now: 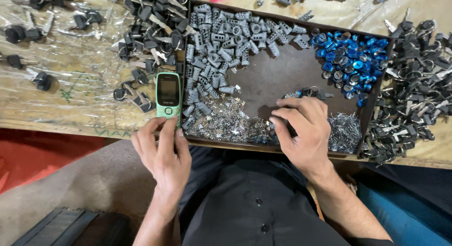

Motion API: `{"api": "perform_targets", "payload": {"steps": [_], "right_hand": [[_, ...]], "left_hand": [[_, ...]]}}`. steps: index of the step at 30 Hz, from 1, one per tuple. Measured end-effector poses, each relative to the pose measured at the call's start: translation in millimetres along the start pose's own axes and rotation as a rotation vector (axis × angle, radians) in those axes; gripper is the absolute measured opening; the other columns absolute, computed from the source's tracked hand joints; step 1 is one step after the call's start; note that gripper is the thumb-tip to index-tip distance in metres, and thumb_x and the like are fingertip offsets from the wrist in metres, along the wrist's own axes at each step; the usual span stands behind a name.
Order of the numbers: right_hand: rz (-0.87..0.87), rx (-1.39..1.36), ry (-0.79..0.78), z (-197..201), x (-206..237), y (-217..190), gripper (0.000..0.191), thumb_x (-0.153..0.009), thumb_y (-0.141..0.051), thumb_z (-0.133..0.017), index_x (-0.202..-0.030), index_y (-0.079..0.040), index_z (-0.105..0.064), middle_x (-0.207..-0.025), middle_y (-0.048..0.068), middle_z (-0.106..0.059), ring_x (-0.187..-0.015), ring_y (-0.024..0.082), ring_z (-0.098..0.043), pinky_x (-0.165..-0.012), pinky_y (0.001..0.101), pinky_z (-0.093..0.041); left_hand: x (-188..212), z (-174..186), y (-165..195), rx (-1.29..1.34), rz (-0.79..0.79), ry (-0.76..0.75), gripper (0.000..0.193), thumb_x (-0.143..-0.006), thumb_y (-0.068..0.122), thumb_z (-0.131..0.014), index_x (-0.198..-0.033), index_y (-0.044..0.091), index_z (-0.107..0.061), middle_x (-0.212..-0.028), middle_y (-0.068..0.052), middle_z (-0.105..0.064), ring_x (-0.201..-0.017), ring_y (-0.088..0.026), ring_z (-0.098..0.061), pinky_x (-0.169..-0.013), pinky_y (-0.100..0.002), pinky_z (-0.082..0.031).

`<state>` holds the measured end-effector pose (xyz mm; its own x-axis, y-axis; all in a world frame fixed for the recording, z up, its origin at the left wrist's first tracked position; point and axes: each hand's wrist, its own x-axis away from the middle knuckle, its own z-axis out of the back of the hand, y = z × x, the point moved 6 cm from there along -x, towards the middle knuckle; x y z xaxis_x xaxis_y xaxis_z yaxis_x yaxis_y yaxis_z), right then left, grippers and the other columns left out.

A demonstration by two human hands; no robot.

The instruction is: The person assembles key blanks by inserting metal pins into grey plastic key bodies and then attaching blue plastic caps. The person handles the components one at a time and places the finished units on the table.

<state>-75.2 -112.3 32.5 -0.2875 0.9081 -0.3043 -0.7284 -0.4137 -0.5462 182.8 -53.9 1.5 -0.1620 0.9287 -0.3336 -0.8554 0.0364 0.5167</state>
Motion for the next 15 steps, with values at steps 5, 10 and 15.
{"api": "perform_targets", "payload": {"steps": [5, 10, 15], "right_hand": [[-0.007, -0.03, -0.016, -1.7, -6.0, -2.0, 0.016, -0.084, -0.003, -0.079, -0.097, -0.005, -0.07, -0.108, 0.007, -0.071, -0.098, 0.028, -0.064, -0.096, 0.0416, -0.044], [-0.025, -0.041, -0.009, 3.9, -11.7, 2.8, 0.014, -0.086, -0.004, -0.079, -0.097, -0.005, -0.07, -0.105, 0.007, -0.072, -0.096, 0.028, -0.064, -0.096, 0.041, -0.044], [-0.029, -0.054, -0.003, 7.5, -16.6, 7.2, 0.014, -0.086, -0.004, -0.078, -0.097, -0.005, -0.07, -0.104, 0.007, -0.073, -0.096, 0.028, -0.064, -0.096, 0.041, -0.043]], "left_hand": [[2.5, -2.9, -2.7, -0.03, -0.008, 0.055, 0.028, -0.095, 0.003, -0.071, -0.123, 0.001, -0.068, -0.124, -0.016, -0.057, -0.11, -0.032, -0.05, -0.096, -0.044, -0.043], [0.2, -3.4, -2.8, -0.06, -0.007, 0.019, 0.032, -0.095, 0.004, -0.071, -0.126, 0.0, -0.068, -0.125, -0.016, -0.054, -0.107, -0.031, -0.049, -0.096, -0.045, -0.042], [-6.6, -5.0, 2.3, -0.099, 0.007, -0.005, 0.035, -0.093, 0.003, -0.069, -0.128, -0.002, -0.068, -0.127, -0.018, -0.053, -0.106, -0.032, -0.047, -0.096, -0.045, -0.042]]}}
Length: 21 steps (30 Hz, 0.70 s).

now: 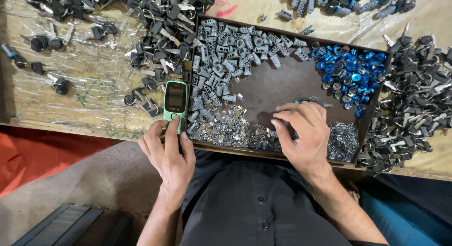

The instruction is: The person assembles key blanks by inserting metal pins into grey plastic key bodies and then attaching blue plastic caps. The person handles the components one at a time and places the finished units on the table.

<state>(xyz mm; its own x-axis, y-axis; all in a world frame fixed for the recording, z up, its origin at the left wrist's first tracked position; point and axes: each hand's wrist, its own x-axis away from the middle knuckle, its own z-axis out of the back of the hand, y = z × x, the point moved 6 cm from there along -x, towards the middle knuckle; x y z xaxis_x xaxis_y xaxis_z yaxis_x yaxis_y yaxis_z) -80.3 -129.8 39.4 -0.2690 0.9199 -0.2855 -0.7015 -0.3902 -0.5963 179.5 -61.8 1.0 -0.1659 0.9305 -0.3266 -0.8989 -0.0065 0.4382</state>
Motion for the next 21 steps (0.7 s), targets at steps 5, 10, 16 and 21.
{"api": "perform_targets", "payload": {"steps": [5, 10, 16, 21], "right_hand": [[0.007, -0.009, 0.01, 5.8, -7.6, 1.0, 0.014, -0.086, -0.005, -0.079, -0.097, -0.005, -0.07, -0.105, 0.007, -0.073, -0.097, 0.029, -0.063, -0.095, 0.0404, -0.043], [-0.007, -0.016, 0.022, 14.2, -15.4, -0.7, 0.013, -0.088, -0.005, -0.079, -0.097, -0.005, -0.07, -0.105, 0.007, -0.073, -0.097, 0.027, -0.065, -0.092, 0.0384, -0.044], [-0.016, -0.035, 0.039, 23.2, -21.7, -2.5, 0.012, -0.089, -0.005, -0.079, -0.098, -0.005, -0.071, -0.104, 0.006, -0.073, -0.096, 0.024, -0.066, -0.089, 0.0362, -0.046], [-0.035, -0.053, 0.048, 27.8, -23.0, -1.4, 0.012, -0.089, -0.004, -0.079, -0.098, -0.005, -0.071, -0.103, 0.006, -0.073, -0.095, 0.023, -0.066, -0.087, 0.0349, -0.048]], "left_hand": [[-8.6, 3.2, 3.3, 0.013, 0.025, -0.023, 0.033, -0.093, 0.003, -0.07, -0.126, -0.001, -0.068, -0.125, -0.017, -0.053, -0.105, -0.03, -0.048, -0.095, -0.045, -0.042], [-11.6, 7.8, 6.2, 0.03, 0.051, -0.002, 0.032, -0.092, 0.002, -0.071, -0.124, 0.0, -0.069, -0.124, -0.017, -0.053, -0.108, -0.031, -0.048, -0.094, -0.045, -0.042], [-8.5, 5.5, -1.2, 0.051, 0.095, 0.019, 0.026, -0.094, 0.002, -0.071, -0.12, 0.0, -0.071, -0.12, -0.015, -0.053, -0.107, -0.029, -0.048, -0.088, -0.04, -0.043], [-15.3, 5.3, -18.0, 0.102, 0.087, 0.139, 0.02, -0.097, -0.001, -0.071, -0.117, -0.004, -0.07, -0.115, -0.014, -0.049, -0.109, -0.024, -0.048, -0.088, -0.037, -0.044]]}}
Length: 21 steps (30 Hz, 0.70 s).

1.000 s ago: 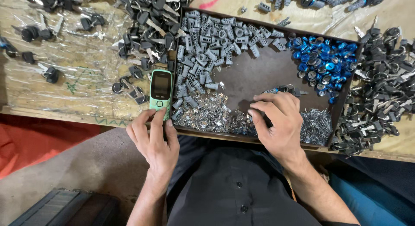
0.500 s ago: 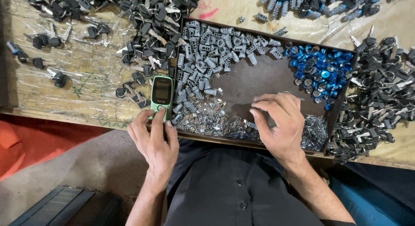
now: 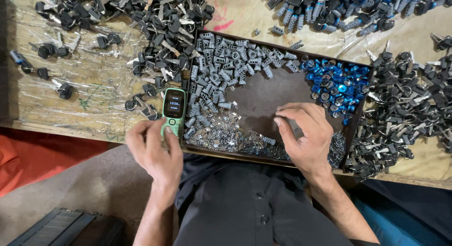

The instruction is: The person assembles key blanks by inserting metal pins into grey plastic key bodies and then attaching blue plastic caps. The person handles the components one at a time and places the finished units on the table.

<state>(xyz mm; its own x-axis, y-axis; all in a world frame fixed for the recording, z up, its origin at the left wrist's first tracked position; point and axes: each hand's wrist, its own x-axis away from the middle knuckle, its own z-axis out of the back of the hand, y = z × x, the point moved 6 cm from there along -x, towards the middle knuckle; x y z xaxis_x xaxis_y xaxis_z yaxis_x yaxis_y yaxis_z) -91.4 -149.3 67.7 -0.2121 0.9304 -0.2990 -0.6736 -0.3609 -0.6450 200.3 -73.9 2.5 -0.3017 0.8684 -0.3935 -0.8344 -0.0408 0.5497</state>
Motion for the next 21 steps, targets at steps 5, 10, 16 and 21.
{"api": "perform_targets", "payload": {"steps": [5, 10, 16, 21], "right_hand": [[-0.008, 0.004, -0.003, 2.2, -2.3, -2.3, 0.013, -0.087, -0.003, -0.079, -0.097, -0.006, -0.071, -0.103, 0.006, -0.073, -0.094, 0.024, -0.067, -0.085, 0.0347, -0.048], [-0.003, 0.009, -0.013, 7.2, -7.5, -3.5, 0.014, -0.086, -0.003, -0.079, -0.097, -0.006, -0.071, -0.103, 0.006, -0.073, -0.094, 0.024, -0.067, -0.085, 0.0348, -0.049], [-0.027, 0.023, -0.03, 5.3, -13.1, 1.5, 0.013, -0.087, -0.003, -0.079, -0.097, -0.006, -0.071, -0.103, 0.006, -0.074, -0.094, 0.024, -0.068, -0.084, 0.0351, -0.049], [0.005, 0.003, -0.078, -5.3, -14.2, 0.1, 0.014, -0.087, -0.004, -0.079, -0.099, -0.007, -0.07, -0.103, 0.006, -0.073, -0.095, 0.024, -0.068, -0.085, 0.0356, -0.049]], "left_hand": [[-19.3, 4.7, -12.9, 0.049, 0.061, 0.09, 0.023, -0.101, -0.004, -0.066, -0.124, -0.003, -0.065, -0.126, -0.015, -0.043, -0.118, -0.024, -0.047, -0.097, -0.038, -0.046], [-33.7, 0.1, -7.4, -0.026, 0.073, 0.083, 0.032, -0.099, -0.006, -0.067, -0.129, -0.003, -0.059, -0.137, -0.017, -0.04, -0.126, -0.03, -0.044, -0.109, -0.045, -0.042], [-32.9, -4.6, -14.8, 0.119, 0.114, 0.097, 0.027, -0.102, -0.007, -0.065, -0.127, -0.004, -0.056, -0.136, -0.016, -0.037, -0.132, -0.029, -0.043, -0.113, -0.042, -0.043], [-30.2, -5.6, -23.0, 0.142, 0.161, 0.095, 0.03, -0.097, -0.01, -0.065, -0.125, -0.004, -0.058, -0.14, -0.017, -0.037, -0.13, -0.03, -0.044, -0.112, -0.043, -0.043]]}}
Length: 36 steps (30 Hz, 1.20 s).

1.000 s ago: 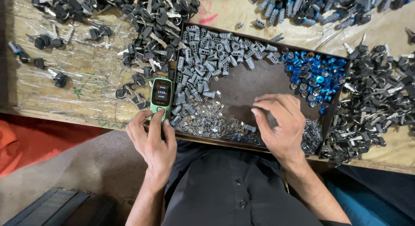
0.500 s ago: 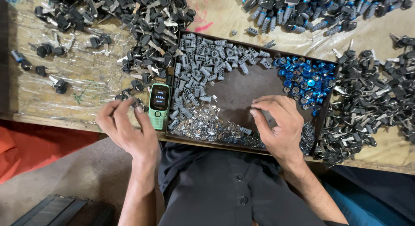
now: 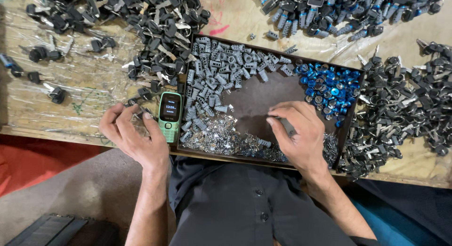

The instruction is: The person assembles key blanks by inserting metal pins into grey plastic key bodies and then attaching blue plastic caps. The person handles the components one at a time and places the finished units on the table.

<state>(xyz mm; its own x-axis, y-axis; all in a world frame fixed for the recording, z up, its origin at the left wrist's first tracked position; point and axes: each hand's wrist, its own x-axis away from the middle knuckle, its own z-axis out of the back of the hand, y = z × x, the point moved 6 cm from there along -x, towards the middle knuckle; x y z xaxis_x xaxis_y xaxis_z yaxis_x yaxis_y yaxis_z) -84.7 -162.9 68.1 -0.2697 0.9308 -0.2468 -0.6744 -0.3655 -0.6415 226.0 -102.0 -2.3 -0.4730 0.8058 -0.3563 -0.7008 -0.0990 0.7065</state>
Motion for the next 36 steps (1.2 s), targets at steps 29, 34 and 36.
{"api": "perform_targets", "payload": {"steps": [29, 34, 36], "right_hand": [[-0.044, -0.118, -0.039, -51.5, 33.4, -24.2, 0.019, -0.083, 0.003, -0.07, -0.096, -0.004, -0.058, -0.094, 0.009, -0.06, -0.082, 0.024, -0.061, -0.072, 0.0378, -0.049], [0.124, -0.186, 0.018, -34.3, 64.7, -50.6, 0.021, -0.083, 0.005, -0.068, -0.099, -0.003, -0.057, -0.103, 0.015, -0.062, -0.091, 0.029, -0.064, -0.076, 0.0368, -0.052], [0.192, -0.182, 0.028, -31.0, 76.0, -54.3, 0.02, -0.084, 0.006, -0.069, -0.099, -0.003, -0.059, -0.103, 0.016, -0.063, -0.088, 0.028, -0.063, -0.073, 0.0356, -0.051]], "left_hand": [[27.5, 13.6, 44.7, 0.222, -0.246, -0.1, 0.018, -0.1, -0.003, -0.061, -0.118, -0.001, -0.061, -0.12, -0.012, -0.055, -0.111, -0.024, -0.057, -0.091, -0.036, -0.05], [78.1, -25.4, 77.6, 0.705, 0.159, -0.711, 0.01, -0.097, 0.006, -0.071, -0.107, 0.001, -0.071, -0.093, -0.007, -0.067, -0.075, -0.014, -0.057, -0.063, -0.027, -0.044], [100.1, -43.9, 80.5, 1.092, 0.56, -0.893, 0.01, -0.099, 0.008, -0.072, -0.105, 0.001, -0.069, -0.089, -0.005, -0.066, -0.072, -0.01, -0.058, -0.063, -0.025, -0.047]]}}
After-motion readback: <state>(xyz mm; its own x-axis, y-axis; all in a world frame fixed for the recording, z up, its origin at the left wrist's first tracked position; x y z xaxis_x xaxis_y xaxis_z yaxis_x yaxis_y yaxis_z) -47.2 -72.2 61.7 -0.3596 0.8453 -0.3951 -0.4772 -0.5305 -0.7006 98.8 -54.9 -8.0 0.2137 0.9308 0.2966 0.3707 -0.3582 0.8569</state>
